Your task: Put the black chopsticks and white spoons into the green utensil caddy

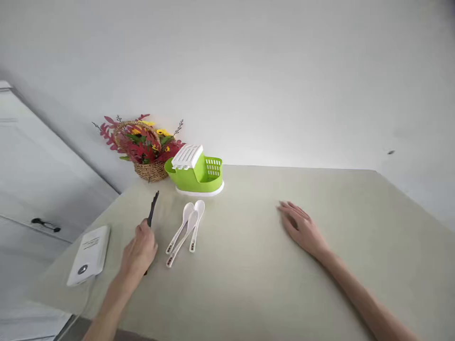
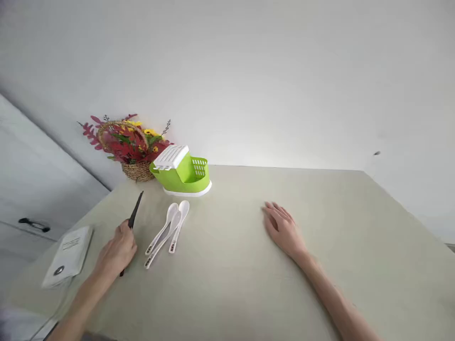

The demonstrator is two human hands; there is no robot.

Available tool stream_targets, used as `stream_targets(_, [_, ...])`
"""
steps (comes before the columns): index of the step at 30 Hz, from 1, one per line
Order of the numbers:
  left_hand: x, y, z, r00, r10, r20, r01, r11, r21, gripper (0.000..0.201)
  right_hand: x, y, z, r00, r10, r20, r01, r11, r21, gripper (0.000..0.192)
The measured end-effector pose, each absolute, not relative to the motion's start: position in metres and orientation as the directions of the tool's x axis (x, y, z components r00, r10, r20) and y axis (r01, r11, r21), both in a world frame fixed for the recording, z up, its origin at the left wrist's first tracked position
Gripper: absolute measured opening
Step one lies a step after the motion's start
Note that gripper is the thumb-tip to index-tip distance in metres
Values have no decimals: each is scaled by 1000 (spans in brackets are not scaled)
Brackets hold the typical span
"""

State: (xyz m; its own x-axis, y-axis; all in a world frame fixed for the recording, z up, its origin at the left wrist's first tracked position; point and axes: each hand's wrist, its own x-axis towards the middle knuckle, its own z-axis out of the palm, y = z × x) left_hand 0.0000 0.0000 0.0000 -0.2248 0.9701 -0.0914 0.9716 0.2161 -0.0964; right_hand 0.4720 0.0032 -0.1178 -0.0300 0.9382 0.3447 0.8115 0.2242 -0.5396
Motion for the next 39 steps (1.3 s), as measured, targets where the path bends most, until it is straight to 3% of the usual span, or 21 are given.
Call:
stream_targets(4, [2,-2,-7,-218,972,91,975,221,-32,53,473,4,-118,-32,935,354,812,231,-536,42])
stream_targets(8, [14,-6,-8,-176,952,251,977,137,164,43,474,4,-119,-41,936,349,814,234,-532,42])
stream_targets(12, [41,-19,-7,-31,975,222,925,-56,375,45,474,7,-123,-43,937,347,817,233,-528,42])
stream_targets(15, [69,-32,-9,88,985,151,884,-147,444,38,474,8,-124,-42,937,347,815,233,-531,42])
stream_targets(23, [128,-56,-22,338,940,37,867,-326,376,34,474,8,-123,-47,939,341,811,235,-536,42])
stream_targets(29, [150,-64,-32,373,926,-50,898,-347,270,32,473,11,-128,-46,937,346,808,239,-538,42])
stream_targets(39, [160,-69,-27,360,926,-113,919,-331,216,36,474,9,-128,-49,945,324,816,225,-532,44])
